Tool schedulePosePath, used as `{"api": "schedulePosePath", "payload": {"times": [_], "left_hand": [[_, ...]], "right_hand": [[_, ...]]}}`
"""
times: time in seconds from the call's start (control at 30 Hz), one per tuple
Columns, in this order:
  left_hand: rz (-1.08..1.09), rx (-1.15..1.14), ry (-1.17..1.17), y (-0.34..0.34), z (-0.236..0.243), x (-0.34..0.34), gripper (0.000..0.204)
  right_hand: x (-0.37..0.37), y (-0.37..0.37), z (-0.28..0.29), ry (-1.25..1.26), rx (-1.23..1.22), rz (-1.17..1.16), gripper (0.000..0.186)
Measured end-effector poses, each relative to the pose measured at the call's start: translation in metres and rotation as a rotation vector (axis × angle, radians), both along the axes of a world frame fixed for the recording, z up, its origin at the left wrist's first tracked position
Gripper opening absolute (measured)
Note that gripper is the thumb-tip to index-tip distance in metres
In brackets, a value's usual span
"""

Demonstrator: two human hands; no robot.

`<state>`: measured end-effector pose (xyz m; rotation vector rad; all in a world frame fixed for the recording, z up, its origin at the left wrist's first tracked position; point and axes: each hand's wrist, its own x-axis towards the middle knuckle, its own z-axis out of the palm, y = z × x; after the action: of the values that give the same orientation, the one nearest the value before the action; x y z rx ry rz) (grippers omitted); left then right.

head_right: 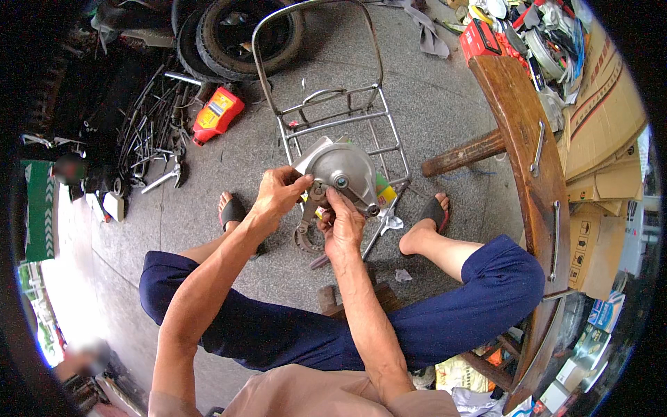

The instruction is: The person sits on a stool in a workshop and uses a wrench to tighten a bolt on a circular metal mechanical part. They manipulate the part with both hands, adjusting the bolt and inspecting the assembly while surrounded by tools and vehicle parts.

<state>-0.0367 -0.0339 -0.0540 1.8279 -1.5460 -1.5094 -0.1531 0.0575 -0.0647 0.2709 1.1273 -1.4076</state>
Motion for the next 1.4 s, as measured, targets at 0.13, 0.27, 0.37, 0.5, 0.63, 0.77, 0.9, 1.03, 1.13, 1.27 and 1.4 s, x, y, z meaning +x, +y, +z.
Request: {"api": "schedulePosePath", "payload": {"times": [0.13,0.27,0.37,0.5,0.63,0.77,0.9,1.03,1.13,1.27,1.4], "left_hand": [[-0.069,-0.119,0.152,0.002,0.008,0.0,0.03],[-0.012,-0.191,0.223,0.005,0.01,-0.004,0.027],[0.035,-0.077,0.058,0.002,0.015,-0.005,0.029],[0.001,-0.016,-0.027,0.001,0.014,-0.004,0.031],[0.012,-0.072,0.146,0.001,-0.002,0.003,0.031],[0.069,-0.054,0.202,0.0,0.005,-0.002,0.031],[0.036,0.041,0.042,0.001,0.009,-0.002,0.03],[-0.035,-0.038,0.08,0.002,0.01,-0.002,0.031],[-0.034,-0.091,0.193,0.002,0.001,0.001,0.033],[0.006,-0.035,0.149,0.001,0.002,-0.002,0.031],[-0.066,-0.022,-0.044,0.0,0.008,-0.004,0.034]], "right_hand": [[-0.002,0.001,-0.002,0.015,-0.003,-0.005,0.017],[-0.001,0.0,-0.001,0.025,0.005,-0.009,0.017],[-0.001,-0.001,0.004,0.005,0.012,-0.001,0.018],[-0.003,-0.001,0.006,-0.001,0.011,0.0,0.019],[0.0,0.0,0.001,0.002,0.011,-0.01,0.017],[-0.001,0.001,0.002,0.003,0.01,0.002,0.018],[-0.001,0.0,-0.001,0.001,-0.005,-0.008,0.018],[-0.002,0.001,-0.002,0.008,-0.001,-0.01,0.018],[0.0,0.001,-0.002,0.0,-0.008,-0.007,0.017],[-0.001,0.001,0.002,-0.003,-0.006,0.009,0.017],[-0.003,0.001,0.004,-0.003,-0.002,0.01,0.018]]}}
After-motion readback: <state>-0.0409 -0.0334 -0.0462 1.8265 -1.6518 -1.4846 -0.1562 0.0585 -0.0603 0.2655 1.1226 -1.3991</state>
